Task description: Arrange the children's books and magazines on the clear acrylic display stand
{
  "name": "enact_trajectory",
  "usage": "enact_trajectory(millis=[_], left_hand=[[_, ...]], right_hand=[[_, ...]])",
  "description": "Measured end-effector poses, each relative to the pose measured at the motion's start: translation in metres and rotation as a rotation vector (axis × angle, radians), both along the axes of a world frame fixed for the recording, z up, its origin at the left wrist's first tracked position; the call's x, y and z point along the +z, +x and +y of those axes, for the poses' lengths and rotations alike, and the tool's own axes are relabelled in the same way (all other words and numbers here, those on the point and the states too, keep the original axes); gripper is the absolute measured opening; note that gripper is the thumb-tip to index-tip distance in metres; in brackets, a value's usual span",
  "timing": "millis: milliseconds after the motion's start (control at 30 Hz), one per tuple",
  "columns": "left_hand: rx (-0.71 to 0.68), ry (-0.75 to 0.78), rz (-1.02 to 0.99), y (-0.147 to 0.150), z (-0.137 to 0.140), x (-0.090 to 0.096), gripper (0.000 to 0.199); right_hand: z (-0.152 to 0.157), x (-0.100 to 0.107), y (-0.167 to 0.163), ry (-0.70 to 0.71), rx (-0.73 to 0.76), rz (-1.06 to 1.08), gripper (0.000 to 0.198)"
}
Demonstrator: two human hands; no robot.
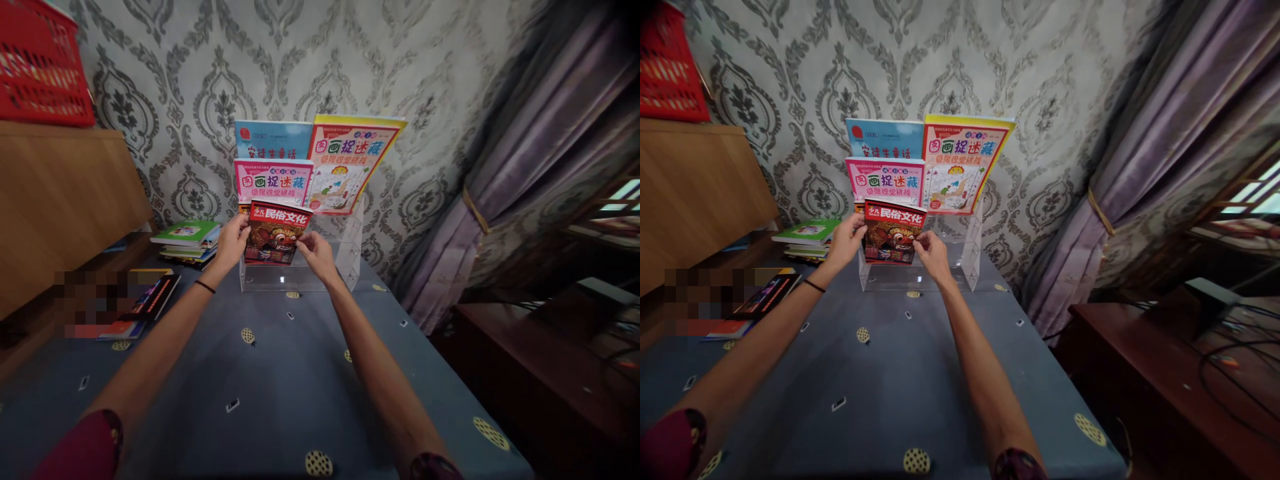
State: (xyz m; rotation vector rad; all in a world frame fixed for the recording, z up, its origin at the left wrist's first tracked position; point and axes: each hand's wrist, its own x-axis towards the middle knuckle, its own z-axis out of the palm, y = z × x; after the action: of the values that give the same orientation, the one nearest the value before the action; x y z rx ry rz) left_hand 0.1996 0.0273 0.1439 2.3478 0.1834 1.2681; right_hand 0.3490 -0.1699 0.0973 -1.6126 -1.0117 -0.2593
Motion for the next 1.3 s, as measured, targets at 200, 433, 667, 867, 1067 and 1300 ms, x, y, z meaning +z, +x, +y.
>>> enact_trajectory(millis=[200,433,667,867,1067,1300], left_hand=[[0.133,0.096,-0.040,-0.009,-0.008,-0.008,0.025],[0.168,-0.030,-0.044,-0.008,0.014,-0.014,0.023],[0.034,-0.026,0.078,-0.008,0.025,-0.007,0.022],[0.051,0.123,0.230,-0.009,0.024,-0.010,0.022],[0.137,0.187,0.297,-0.001,0.017,-0.007,0.014],[0.106,0.169,0.227,0.003,0.017,-0.008,0.017]], right_hand=[[0.011,0.011,0.016,-0.025,0.069,0.119,0.046],[0.014,0.023,0.016,-0.109,0.098,0.050,0.048],[0.012,0.019,0.003,-0.112,-0.017,-0.068,0.047],[0.018,0.016,-0.001,-0.360,-0.145,-0.156,0.018],[0.019,0.010,-0.004,-0.413,-0.204,-0.186,0.017],[0.017,0.006,-0.009,-0.350,-0.193,-0.204,0.025]])
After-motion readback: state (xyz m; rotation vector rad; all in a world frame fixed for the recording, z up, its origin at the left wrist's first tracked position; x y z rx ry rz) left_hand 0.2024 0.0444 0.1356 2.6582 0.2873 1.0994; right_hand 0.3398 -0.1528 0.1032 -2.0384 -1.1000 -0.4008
